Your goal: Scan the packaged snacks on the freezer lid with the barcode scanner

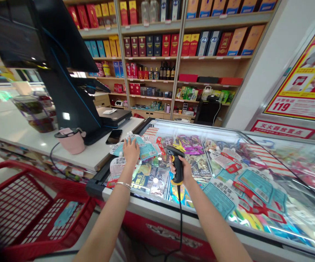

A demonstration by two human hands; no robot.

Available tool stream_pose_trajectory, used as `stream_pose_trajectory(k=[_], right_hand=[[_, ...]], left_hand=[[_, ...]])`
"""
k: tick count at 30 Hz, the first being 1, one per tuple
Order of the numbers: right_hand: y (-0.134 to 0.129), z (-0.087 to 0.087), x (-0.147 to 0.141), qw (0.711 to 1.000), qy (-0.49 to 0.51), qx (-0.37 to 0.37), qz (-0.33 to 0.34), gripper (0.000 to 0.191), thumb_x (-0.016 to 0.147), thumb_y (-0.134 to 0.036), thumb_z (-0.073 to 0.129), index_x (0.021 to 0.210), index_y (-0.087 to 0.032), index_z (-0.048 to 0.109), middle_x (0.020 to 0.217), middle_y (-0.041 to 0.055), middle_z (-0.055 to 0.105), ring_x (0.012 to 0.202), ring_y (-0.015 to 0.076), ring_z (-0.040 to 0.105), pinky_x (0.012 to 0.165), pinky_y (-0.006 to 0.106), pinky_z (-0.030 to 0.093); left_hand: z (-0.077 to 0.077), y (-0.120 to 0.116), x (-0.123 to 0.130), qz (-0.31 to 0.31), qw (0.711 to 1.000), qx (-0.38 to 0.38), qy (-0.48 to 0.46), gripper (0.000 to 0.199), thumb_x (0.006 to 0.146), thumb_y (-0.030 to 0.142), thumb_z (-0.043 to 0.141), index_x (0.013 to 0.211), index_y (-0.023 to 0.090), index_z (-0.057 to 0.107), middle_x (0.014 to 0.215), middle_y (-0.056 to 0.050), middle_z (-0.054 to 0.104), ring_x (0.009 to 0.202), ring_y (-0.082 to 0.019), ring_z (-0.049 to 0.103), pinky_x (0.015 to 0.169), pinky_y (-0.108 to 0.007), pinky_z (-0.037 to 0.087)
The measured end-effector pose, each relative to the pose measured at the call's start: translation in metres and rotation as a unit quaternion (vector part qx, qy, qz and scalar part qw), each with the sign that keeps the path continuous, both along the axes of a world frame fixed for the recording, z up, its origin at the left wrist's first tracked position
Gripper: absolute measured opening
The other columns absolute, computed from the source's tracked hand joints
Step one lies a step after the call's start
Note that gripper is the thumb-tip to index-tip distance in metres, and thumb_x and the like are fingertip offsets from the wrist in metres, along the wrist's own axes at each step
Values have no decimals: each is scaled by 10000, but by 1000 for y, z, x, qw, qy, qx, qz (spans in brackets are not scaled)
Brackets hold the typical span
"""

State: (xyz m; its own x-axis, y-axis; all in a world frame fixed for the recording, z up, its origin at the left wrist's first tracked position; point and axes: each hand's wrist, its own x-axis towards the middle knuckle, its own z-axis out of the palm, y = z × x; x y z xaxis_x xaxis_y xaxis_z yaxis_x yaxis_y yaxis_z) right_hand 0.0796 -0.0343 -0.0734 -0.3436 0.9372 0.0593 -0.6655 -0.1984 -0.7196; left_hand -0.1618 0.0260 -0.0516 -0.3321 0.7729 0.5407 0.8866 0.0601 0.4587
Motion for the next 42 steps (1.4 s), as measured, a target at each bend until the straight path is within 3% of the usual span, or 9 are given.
stream_pose_trajectory(k=[15,22,34,38,42], right_hand=[[0,-1,-1,1000,-24,6,-13,209,749,-376,556,824,-181,567,726,23,572,424,82,379,330,209,328],[2,-4,-1,999,-37,16,-6,180,733,-326,583,847,-191,548,747,32,590,421,83,380,332,215,318],[1,-2,-4,999,-35,-21,-7,154,708,-289,613,793,-171,565,692,27,595,418,79,418,337,203,347],[-1,9,-4,995,-82,-52,-36,132,712,-269,623,767,-160,571,609,13,580,404,84,440,334,198,371],[-12,37,21,991,-119,-51,-39,133,748,-291,603,752,-164,565,553,0,562,393,84,441,344,193,381]], left_hand=[[-2,2,-1,-5,1000,-10,-6,505,880,239,340,1342,72,458,1432,-141,409,1376,-305,256,1099,-469,262],[-3,2,-2,-8,1000,-4,-21,522,866,234,349,1358,79,427,1442,-144,393,1378,-287,261,1072,-448,320],[-2,3,-2,3,1000,-1,-13,564,851,232,375,1370,11,367,1382,-196,455,1366,-289,284,1074,-431,313],[0,-1,2,3,1000,16,2,551,858,223,370,1372,23,366,1387,-186,450,1345,-291,321,1107,-450,246],[15,-5,14,-54,997,53,-1,495,854,199,386,1341,118,427,1402,-152,441,1329,-273,349,1104,-459,245]])
